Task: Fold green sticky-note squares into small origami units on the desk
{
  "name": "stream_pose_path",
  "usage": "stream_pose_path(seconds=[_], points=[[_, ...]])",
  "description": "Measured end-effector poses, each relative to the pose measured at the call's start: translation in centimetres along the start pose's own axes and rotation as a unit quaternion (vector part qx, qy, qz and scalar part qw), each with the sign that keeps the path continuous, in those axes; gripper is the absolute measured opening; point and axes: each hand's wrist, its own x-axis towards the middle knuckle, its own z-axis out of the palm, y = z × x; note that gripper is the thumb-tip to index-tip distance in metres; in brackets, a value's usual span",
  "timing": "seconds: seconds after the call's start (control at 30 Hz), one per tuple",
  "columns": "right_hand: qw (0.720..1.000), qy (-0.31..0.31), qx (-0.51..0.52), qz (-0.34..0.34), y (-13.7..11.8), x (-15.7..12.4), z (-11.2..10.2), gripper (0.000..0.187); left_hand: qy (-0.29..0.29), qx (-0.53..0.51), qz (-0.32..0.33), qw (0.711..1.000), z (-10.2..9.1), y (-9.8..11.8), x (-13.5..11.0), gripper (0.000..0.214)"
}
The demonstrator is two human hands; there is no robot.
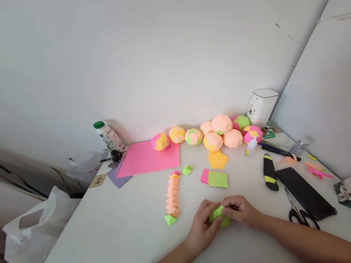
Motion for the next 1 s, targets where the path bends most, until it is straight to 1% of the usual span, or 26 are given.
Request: stream_pose_path(seconds=[0.13,0.2,0.33,0.73,0.9,1.0], points=[[1.0,0.001,0.025,0.015,0.0,-0.1,-0.1,0.028,0.005,0.037,-0.032,0.999,-0.2,0.5,0.0,0.03],[0.999,-0.004,0.034,0.022,0.0,-0.1,-0.1,0.026,-0.006,0.05,-0.041,0.998,-0.3,0.7,0.1,0.03],[0.998,-0.004,0.047,0.032,0.1,-0.1,0.0,0.025,-0.024,0.061,-0.043,0.997,-0.4,1.0,0.2,0.029],[0.997,0.019,0.053,0.05,0.3,-0.2,0.1,0.024,-0.037,0.071,-0.059,0.995,-0.4,1.6,0.2,0.032],[0.995,0.036,0.068,0.062,0.3,-0.1,0.2,0.024,-0.044,0.076,-0.049,0.995,-0.4,1.5,0.2,0.032],[0.995,0.03,0.077,0.058,0.1,-0.1,0.3,0.023,-0.047,0.078,-0.044,0.995,-0.4,1.5,0.2,0.032]])
